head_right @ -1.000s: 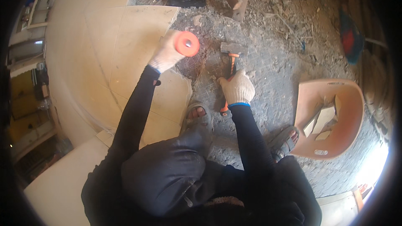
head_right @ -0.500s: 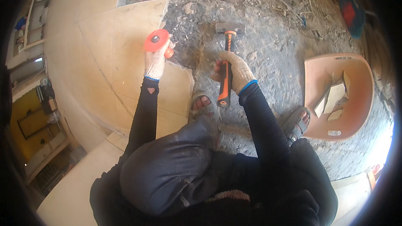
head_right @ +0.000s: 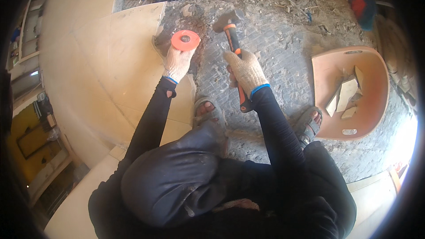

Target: The person uses a hammer and a red suction cup to remove tiles from a tiled floor. They repeatedly strike the suction cup with the hammer to loosen and lift the tiles, then pull them away by hand.

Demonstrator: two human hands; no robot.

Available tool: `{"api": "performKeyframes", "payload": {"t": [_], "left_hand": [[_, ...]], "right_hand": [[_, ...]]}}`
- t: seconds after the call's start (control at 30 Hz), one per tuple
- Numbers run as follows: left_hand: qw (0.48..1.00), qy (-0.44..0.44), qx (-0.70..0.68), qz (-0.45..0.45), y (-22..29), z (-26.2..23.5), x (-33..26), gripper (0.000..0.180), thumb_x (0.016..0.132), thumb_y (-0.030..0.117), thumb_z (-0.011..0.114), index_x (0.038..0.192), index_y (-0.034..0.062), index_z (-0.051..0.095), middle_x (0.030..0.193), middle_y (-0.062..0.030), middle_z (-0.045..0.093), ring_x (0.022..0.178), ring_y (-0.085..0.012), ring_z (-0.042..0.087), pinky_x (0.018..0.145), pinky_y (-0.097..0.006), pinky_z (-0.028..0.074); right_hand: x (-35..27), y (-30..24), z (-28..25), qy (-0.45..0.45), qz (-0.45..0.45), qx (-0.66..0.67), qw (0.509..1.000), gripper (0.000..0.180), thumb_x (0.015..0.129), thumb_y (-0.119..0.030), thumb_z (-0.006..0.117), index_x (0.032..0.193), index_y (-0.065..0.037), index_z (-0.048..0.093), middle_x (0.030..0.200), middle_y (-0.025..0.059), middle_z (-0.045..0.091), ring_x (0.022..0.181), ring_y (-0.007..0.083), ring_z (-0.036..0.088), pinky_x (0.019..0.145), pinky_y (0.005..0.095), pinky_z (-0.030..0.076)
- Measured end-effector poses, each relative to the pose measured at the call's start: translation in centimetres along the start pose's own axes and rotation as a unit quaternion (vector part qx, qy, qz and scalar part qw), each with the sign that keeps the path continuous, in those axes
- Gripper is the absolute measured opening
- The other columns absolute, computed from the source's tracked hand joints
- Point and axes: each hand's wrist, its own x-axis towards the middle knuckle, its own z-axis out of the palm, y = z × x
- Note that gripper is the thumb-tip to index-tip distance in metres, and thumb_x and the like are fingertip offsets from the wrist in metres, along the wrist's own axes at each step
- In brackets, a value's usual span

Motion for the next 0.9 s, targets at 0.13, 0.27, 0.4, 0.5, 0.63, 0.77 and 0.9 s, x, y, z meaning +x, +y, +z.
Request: {"api": "performKeyframes", "payload": {"t": [0.13, 0.27, 0.4, 0.5, 0.63, 0.77, 0.9], "left_hand": [[0.996, -0.032, 0.059, -0.063, 0.9, 0.6, 0.9, 0.030, 0.099, 0.026, 0.074, 0.116, 0.0014, 0.072, 0.103, -0.0179, 0.076, 0.099, -0.0350, 0.074, 0.089, -0.043, 0.055], [0.995, -0.036, 0.034, -0.092, 1.5, 0.6, 1.2, 0.033, 0.097, 0.031, 0.073, 0.115, 0.0032, 0.069, 0.105, -0.0237, 0.076, 0.104, -0.0473, 0.072, 0.088, -0.050, 0.056], [0.996, -0.033, 0.044, -0.073, 1.4, 0.7, 1.4, 0.035, 0.097, 0.032, 0.074, 0.115, 0.0023, 0.070, 0.104, -0.0235, 0.076, 0.105, -0.0467, 0.072, 0.088, -0.048, 0.056], [0.994, -0.021, -0.029, -0.102, 0.9, -0.1, 2.0, 0.033, 0.098, 0.030, 0.075, 0.115, 0.0025, 0.071, 0.106, -0.0200, 0.077, 0.104, -0.0388, 0.074, 0.089, -0.043, 0.056], [0.990, -0.045, -0.053, -0.122, 0.6, -0.6, 2.0, 0.030, 0.099, 0.027, 0.075, 0.116, 0.0030, 0.070, 0.107, -0.0169, 0.077, 0.104, -0.0329, 0.075, 0.090, -0.042, 0.056], [0.993, -0.043, -0.056, -0.092, 1.2, -0.1, 1.7, 0.033, 0.099, 0.028, 0.074, 0.122, 0.0042, 0.067, 0.104, -0.0182, 0.076, 0.105, -0.0346, 0.075, 0.092, -0.043, 0.056], [0.992, -0.026, -0.089, -0.090, 1.6, 0.0, 1.7, 0.034, 0.099, 0.025, 0.075, 0.124, 0.0049, 0.066, 0.103, -0.0220, 0.075, 0.106, -0.0432, 0.073, 0.089, -0.046, 0.057]], "right_hand": [[-1.8, -4.1, -0.7, 0.007, -0.103, -0.003, 0.995, 0.033, 0.104, -0.036, 0.069, 0.106, -0.005, 0.060, 0.075, -0.0017, 0.057, 0.056, 0.0064, 0.054, 0.050, 0.0279, 0.049], [-2.0, -6.1, -0.5, -0.007, -0.129, 0.048, 0.990, 0.032, 0.106, -0.038, 0.067, 0.104, -0.007, 0.059, 0.071, -0.0025, 0.056, 0.050, 0.0068, 0.051, 0.046, 0.0279, 0.048], [-1.5, -6.1, 0.8, -0.058, -0.011, -0.123, 0.991, 0.033, 0.103, -0.036, 0.070, 0.094, -0.006, 0.060, 0.069, -0.0006, 0.057, 0.050, 0.0084, 0.055, 0.044, 0.0306, 0.050], [-1.3, -7.9, 0.3, -0.130, 0.050, -0.137, 0.981, 0.031, 0.102, -0.035, 0.070, 0.094, -0.006, 0.059, 0.067, -0.0021, 0.056, 0.050, 0.0080, 0.055, 0.044, 0.0303, 0.049], [-1.1, -11.4, -0.2, -0.041, -0.023, -0.191, 0.981, 0.031, 0.102, -0.035, 0.069, 0.094, -0.007, 0.059, 0.067, -0.0026, 0.057, 0.049, 0.0078, 0.054, 0.044, 0.0303, 0.048], [-0.8, -12.2, 2.1, -0.003, -0.050, -0.217, 0.975, 0.035, 0.102, -0.036, 0.067, 0.097, -0.002, 0.061, 0.067, -0.0007, 0.057, 0.048, 0.0108, 0.054, 0.043, 0.0321, 0.050], [-1.0, -12.5, 3.9, -0.117, 0.100, -0.316, 0.936, 0.030, 0.100, -0.034, 0.069, 0.093, -0.006, 0.061, 0.070, -0.0004, 0.059, 0.049, 0.0102, 0.054, 0.042, 0.0311, 0.049]]}}
